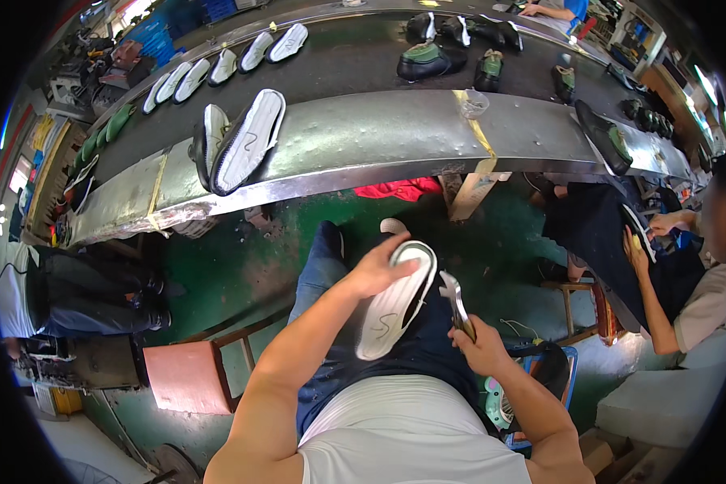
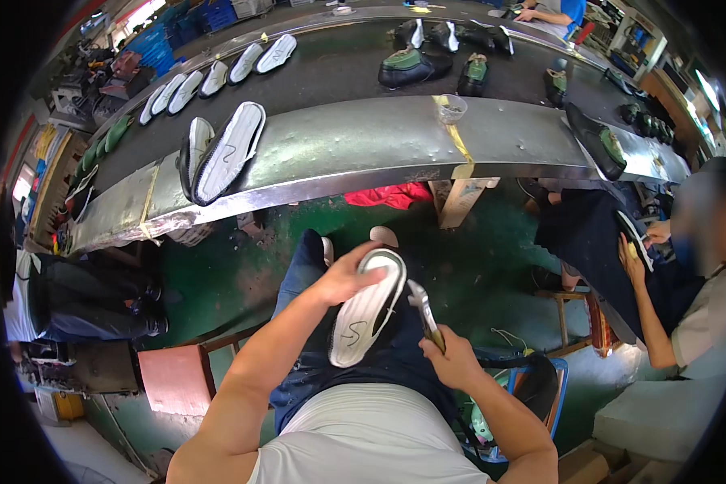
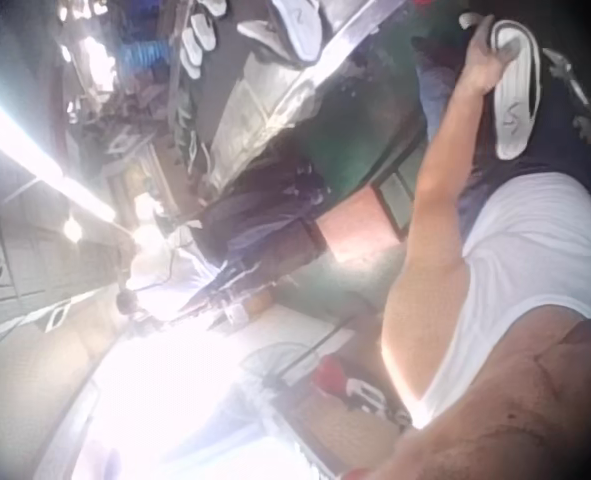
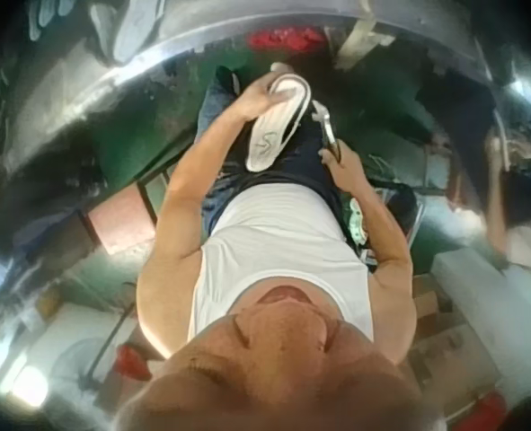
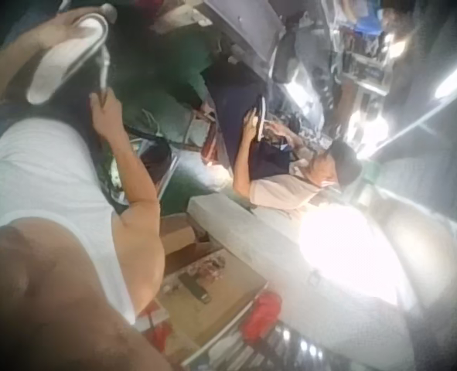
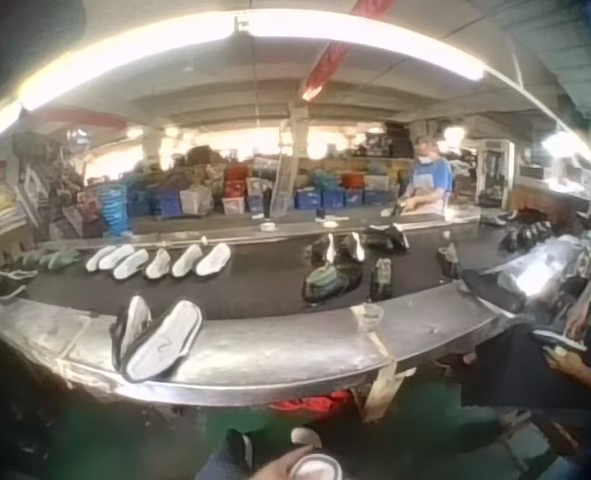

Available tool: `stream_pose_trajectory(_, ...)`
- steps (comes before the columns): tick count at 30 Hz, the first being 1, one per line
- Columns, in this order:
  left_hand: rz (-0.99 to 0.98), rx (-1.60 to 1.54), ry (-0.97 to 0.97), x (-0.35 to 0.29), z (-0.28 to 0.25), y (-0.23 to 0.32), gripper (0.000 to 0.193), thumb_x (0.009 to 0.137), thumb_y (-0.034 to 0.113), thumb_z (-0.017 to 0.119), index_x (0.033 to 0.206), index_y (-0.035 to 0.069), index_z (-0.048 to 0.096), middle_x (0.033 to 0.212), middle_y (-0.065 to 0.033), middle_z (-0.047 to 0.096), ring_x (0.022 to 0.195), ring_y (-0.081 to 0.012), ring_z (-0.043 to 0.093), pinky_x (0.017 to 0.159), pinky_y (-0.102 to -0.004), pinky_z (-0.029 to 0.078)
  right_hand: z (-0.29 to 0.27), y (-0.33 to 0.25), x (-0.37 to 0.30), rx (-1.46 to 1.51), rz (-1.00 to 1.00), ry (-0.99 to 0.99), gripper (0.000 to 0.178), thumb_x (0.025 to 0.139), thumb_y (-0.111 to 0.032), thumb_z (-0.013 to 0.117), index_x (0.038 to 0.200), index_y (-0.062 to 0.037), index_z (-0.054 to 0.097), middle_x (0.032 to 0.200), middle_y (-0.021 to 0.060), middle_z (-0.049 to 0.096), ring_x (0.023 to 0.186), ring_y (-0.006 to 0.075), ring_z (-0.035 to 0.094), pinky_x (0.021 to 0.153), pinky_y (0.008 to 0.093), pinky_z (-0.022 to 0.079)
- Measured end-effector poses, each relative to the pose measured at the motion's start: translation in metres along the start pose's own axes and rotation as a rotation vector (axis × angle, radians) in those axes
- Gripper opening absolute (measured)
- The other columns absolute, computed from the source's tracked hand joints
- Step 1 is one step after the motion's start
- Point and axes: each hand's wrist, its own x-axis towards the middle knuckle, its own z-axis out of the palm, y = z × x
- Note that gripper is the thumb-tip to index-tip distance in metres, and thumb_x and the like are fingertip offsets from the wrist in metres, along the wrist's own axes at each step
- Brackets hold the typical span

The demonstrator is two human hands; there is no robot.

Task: Manually trim and shape shoe soles and uppers using pliers and a blade in a factory setting.

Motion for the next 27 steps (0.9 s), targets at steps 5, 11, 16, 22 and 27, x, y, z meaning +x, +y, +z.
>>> stream_pose_trajectory(5,0.041,-0.267,0.045,-0.072,-0.025,0.048,0.084,0.09,0.012,0.075,0.157,0.014,0.025,0.123,-0.0055,0.059,0.113,-0.0147,0.056,0.102,-0.0324,0.044,0.007,-0.051,-0.002,-0.032,-0.151,-0.182,0.032,0.097,-0.018,0.061,0.123,0.0003,0.059,0.095,0.011,0.07,0.08,0.0185,0.065,0.076,0.0316,0.051)
stream_pose_trajectory(11,0.074,-0.264,0.115,-0.121,-0.037,0.044,0.075,0.095,0.014,0.069,0.156,0.016,0.025,0.127,-0.0058,0.058,0.117,-0.0162,0.054,0.105,-0.0329,0.041,0.033,-0.078,0.031,0.111,-0.208,-0.478,0.037,0.101,-0.018,0.057,0.134,-0.0008,0.054,0.108,0.0066,0.068,0.09,0.0134,0.065,0.082,0.0291,0.052)
stream_pose_trajectory(16,0.094,-0.103,0.194,-0.138,-0.049,0.034,0.062,0.102,0.026,0.059,0.155,0.015,0.028,0.13,-0.0106,0.058,0.121,-0.0196,0.053,0.108,-0.0339,0.039,0.042,-0.113,0.043,0.52,0.089,-0.683,0.033,0.102,-0.02,0.055,0.128,0.0002,0.056,0.1,0.0055,0.068,0.095,0.015,0.065,0.081,0.0294,0.053)
stream_pose_trajectory(22,0.096,0.002,0.351,-0.138,-0.053,0.026,0.049,0.102,0.024,0.059,0.147,0.011,0.043,0.125,-0.0069,0.061,0.115,-0.0149,0.054,0.103,-0.0303,0.042,0.058,-0.092,0.073,-0.028,-0.153,-0.561,0.023,0.101,-0.017,0.056,0.115,0.0014,0.058,0.079,0.0088,0.066,0.062,0.0187,0.063,0.063,0.0338,0.053)
stream_pose_trajectory(27,0.129,-0.146,0.352,-0.125,-0.059,-0.007,0.044,0.101,0.016,0.061,0.143,0.013,0.048,0.124,-0.0056,0.062,0.115,-0.0139,0.055,0.103,-0.0296,0.042,0.094,-0.041,0.094,-0.21,-0.577,-0.208,0.027,0.097,-0.015,0.062,0.115,0.0035,0.057,0.088,0.0208,0.067,0.077,0.0385,0.067,0.07,0.043,0.053)
